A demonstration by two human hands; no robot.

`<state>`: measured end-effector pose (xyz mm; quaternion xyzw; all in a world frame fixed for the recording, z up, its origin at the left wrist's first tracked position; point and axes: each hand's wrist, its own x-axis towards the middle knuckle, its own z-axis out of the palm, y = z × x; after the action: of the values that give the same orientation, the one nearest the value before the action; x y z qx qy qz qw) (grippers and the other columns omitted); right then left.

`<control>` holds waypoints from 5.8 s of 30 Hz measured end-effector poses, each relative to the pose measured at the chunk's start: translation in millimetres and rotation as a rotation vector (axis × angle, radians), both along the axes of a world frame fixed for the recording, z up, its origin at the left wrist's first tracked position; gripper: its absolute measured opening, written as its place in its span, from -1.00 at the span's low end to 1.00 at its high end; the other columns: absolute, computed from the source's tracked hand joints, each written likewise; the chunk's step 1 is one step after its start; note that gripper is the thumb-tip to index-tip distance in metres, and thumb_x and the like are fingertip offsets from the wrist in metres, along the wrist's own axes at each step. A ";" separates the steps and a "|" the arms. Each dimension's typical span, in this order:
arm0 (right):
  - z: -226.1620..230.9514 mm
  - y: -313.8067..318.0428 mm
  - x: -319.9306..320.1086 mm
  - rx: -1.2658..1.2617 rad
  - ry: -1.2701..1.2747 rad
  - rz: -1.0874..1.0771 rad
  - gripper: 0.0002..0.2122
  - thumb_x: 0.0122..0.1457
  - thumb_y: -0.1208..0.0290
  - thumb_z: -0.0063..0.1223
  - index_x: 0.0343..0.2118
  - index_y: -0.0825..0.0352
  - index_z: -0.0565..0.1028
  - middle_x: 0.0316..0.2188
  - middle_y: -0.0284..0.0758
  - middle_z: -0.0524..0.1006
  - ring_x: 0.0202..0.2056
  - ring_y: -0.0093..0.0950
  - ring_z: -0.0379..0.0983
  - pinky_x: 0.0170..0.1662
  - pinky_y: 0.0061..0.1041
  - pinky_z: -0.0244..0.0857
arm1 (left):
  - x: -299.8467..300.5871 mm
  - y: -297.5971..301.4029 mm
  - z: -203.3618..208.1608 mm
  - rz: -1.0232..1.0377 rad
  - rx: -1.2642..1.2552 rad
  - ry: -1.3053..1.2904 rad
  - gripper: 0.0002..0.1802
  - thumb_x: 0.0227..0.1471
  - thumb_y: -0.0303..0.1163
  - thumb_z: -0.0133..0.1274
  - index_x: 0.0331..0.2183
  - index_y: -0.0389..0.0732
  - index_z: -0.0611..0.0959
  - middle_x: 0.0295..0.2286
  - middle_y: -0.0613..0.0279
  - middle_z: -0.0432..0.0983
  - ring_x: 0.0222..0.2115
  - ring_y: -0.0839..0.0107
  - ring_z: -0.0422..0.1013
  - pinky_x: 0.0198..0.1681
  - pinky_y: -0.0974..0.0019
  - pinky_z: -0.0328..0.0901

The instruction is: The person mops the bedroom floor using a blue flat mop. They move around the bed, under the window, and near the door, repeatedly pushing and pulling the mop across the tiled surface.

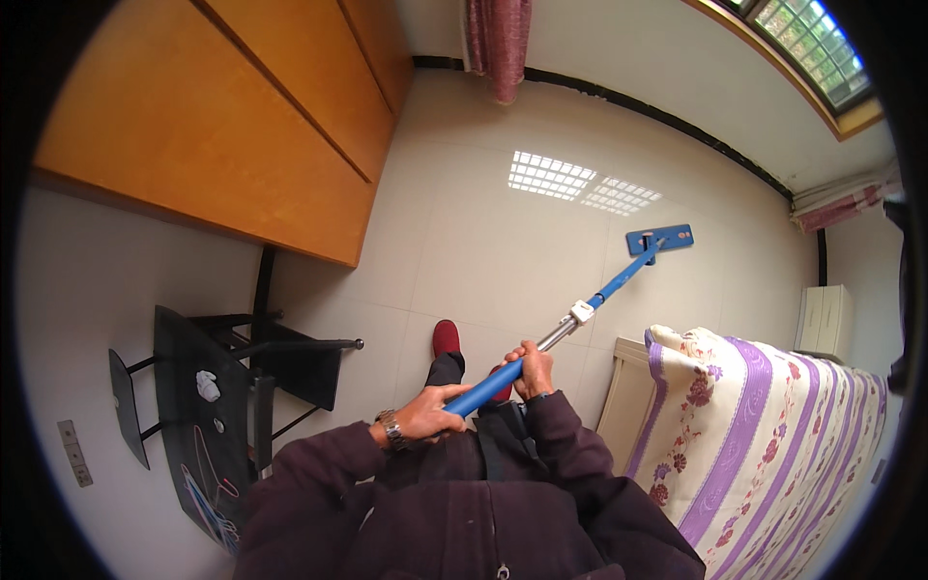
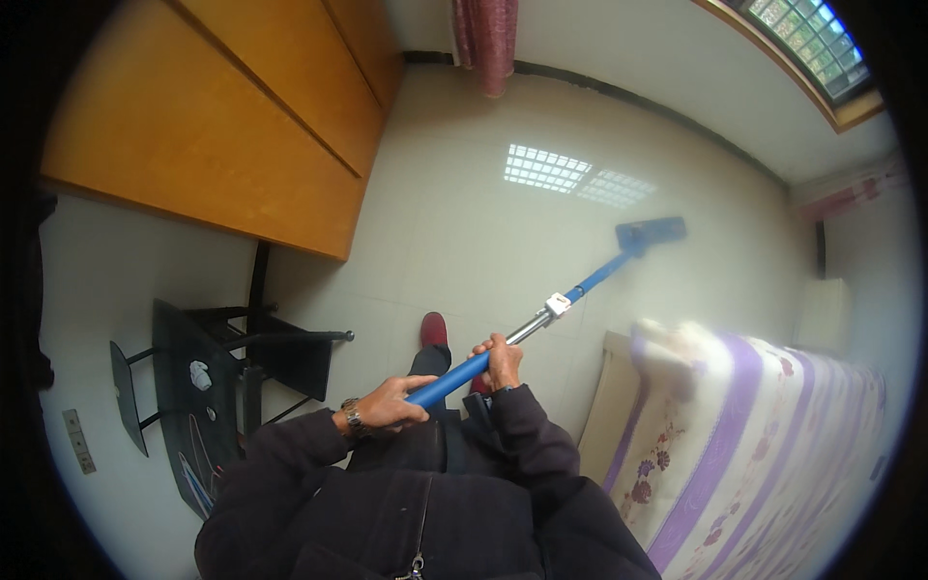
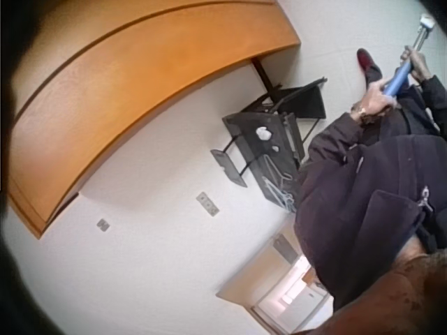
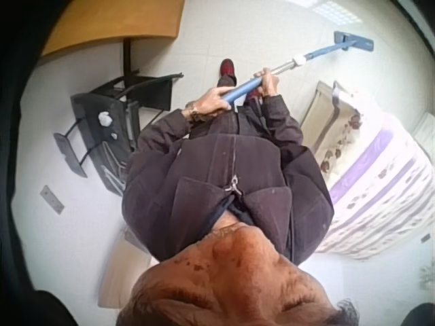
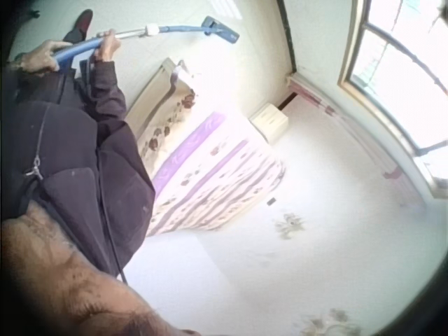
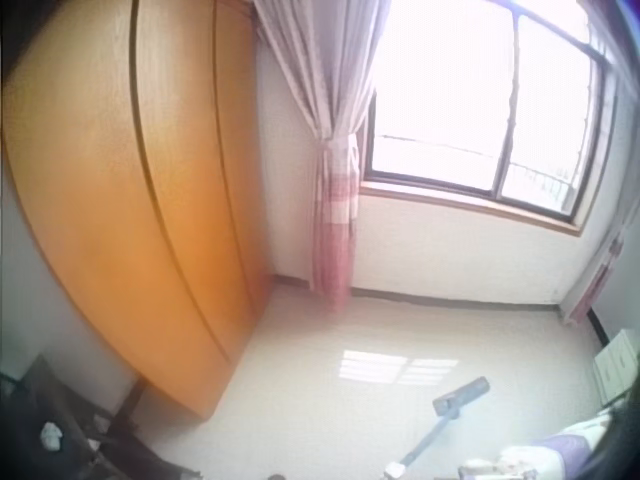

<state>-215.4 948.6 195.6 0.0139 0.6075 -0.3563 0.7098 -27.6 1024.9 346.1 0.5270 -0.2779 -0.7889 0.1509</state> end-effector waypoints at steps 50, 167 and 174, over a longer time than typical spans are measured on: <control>67.7 -173.0 12.8 -0.018 -0.301 0.154 -0.83 0.06 0.49 -0.04 -0.62 0.33 0.28 -0.71 -0.41 0.28 -0.71 -0.56 0.27 -0.69 -0.51 0.24 | -76.8 -149.9 84.7 0.041 0.218 -0.130 -0.12 -0.20 -0.66 0.04 0.14 -0.26 -0.02 -0.63 0.12 0.34 -0.77 0.41 0.30 -0.72 0.40 0.22; 221.4 -849.9 -203.8 -0.894 -0.846 -1.554 -0.84 0.25 0.32 -0.24 -0.42 0.25 0.29 -0.38 -0.28 0.44 -0.29 -0.48 0.42 -0.26 -0.49 0.33 | -323.1 -1184.5 356.3 -0.532 -2.323 -0.038 -0.71 0.08 -0.46 -0.08 -0.16 -0.38 0.54 -0.41 0.21 0.41 -0.50 0.51 0.23 -0.40 0.47 0.17; 215.6 -915.3 -262.3 -0.879 -0.726 -1.543 -0.90 0.22 0.38 -0.17 -0.36 0.28 0.25 -0.44 -0.33 0.37 -0.34 -0.42 0.46 -0.28 -0.32 0.43 | -284.7 -1218.2 312.7 -0.125 -1.934 -0.167 -0.73 0.04 -0.41 -0.03 -0.24 -0.35 0.58 -0.50 0.23 0.39 -0.50 0.52 0.26 -0.36 0.49 0.18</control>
<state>-477.7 33.3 411.2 0.2520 -0.0142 -0.8955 0.3665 -312.3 -193.3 658.8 0.2142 -0.8433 -0.1866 0.4562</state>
